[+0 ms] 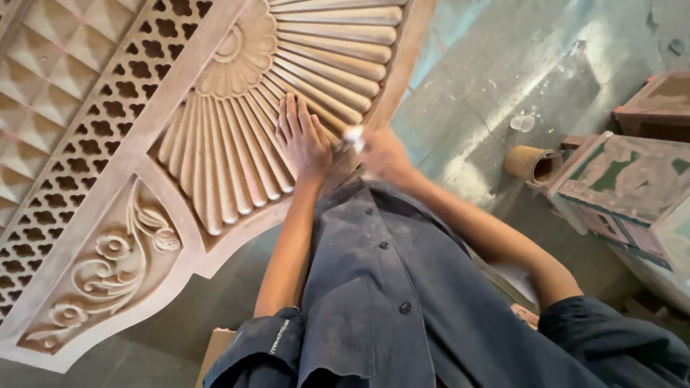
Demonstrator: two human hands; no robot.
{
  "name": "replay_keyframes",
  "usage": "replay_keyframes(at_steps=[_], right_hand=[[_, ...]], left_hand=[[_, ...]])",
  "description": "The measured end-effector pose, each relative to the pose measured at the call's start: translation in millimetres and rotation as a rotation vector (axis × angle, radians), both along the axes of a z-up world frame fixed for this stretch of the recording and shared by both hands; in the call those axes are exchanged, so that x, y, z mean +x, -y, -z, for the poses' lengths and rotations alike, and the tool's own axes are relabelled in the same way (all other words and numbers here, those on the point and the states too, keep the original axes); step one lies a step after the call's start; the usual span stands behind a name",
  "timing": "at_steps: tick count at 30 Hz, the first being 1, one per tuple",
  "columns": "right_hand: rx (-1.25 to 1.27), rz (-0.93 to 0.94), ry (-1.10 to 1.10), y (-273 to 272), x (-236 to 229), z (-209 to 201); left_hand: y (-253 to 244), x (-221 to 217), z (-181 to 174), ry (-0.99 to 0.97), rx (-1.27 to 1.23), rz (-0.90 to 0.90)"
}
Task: The person sands a carved wooden panel with a sanding block, focusing on the fan-shaped relief and surrounding lattice. They repeatedly rub the surface with the block, occasionally pausing to adjust grip or position.
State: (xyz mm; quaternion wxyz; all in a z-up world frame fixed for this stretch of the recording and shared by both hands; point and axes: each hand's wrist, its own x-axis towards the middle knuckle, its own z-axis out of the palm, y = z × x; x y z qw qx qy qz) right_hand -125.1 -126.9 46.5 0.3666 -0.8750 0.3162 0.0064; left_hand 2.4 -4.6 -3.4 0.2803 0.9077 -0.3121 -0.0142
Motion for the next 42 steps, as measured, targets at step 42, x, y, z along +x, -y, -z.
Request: replay_keyframes(at_steps=[42], right_hand=[[-0.152, -0.623, 0.346, 114, 103, 83]], left_hand=[[35, -22, 3, 0.036, 0.223, -0.157]])
